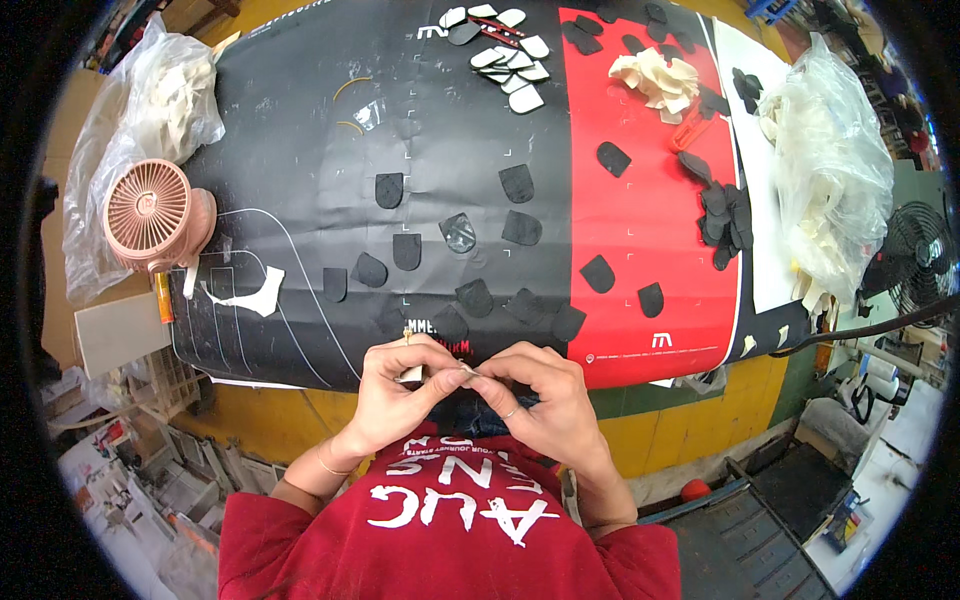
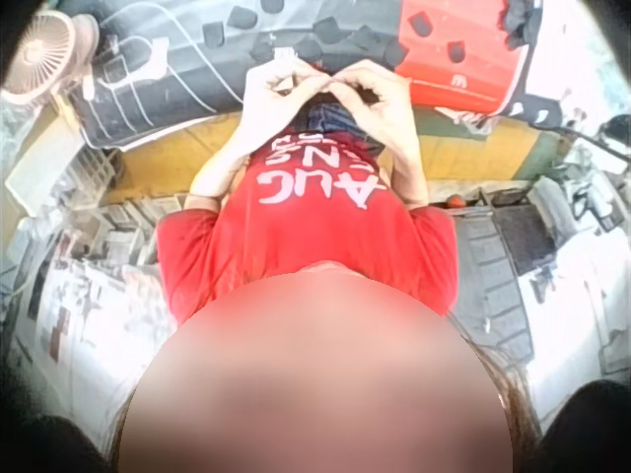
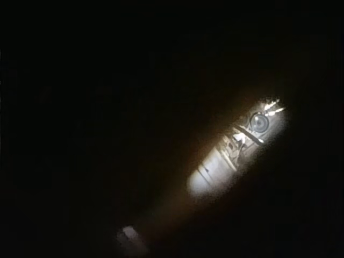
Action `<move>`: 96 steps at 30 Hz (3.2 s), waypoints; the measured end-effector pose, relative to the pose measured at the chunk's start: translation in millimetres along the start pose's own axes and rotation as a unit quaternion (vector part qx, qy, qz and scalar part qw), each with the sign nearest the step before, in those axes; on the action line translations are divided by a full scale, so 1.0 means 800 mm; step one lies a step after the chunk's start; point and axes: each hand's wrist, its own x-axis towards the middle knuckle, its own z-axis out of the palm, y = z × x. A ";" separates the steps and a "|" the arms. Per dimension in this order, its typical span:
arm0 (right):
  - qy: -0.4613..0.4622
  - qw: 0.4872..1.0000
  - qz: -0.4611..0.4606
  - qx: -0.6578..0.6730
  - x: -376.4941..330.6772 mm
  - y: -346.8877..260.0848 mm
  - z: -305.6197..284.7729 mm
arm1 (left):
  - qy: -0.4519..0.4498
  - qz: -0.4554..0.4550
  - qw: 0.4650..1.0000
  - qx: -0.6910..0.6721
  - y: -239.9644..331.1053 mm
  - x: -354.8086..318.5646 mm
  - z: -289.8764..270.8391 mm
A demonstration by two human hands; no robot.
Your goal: The person picks small black and white foam pieces from a table and places them onto a large black and red surface, arranging them in rows. The person handles the pieces one at a time, occasionally adjusting their positions.
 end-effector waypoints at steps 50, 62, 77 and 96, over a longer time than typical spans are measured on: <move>0.028 0.956 0.069 -0.284 0.045 -0.015 0.043 | 0.049 0.172 0.833 0.524 -0.035 -0.025 -0.030; 0.021 0.954 0.063 -0.291 0.048 -0.016 0.042 | 0.035 0.168 0.837 0.519 -0.035 -0.025 -0.031; 0.028 0.946 0.103 -0.307 0.046 -0.021 0.049 | 0.036 0.173 0.846 0.504 -0.034 -0.025 -0.032; -0.001 0.948 0.105 -0.302 0.048 -0.022 0.043 | 0.020 0.214 0.831 0.514 -0.042 -0.025 -0.032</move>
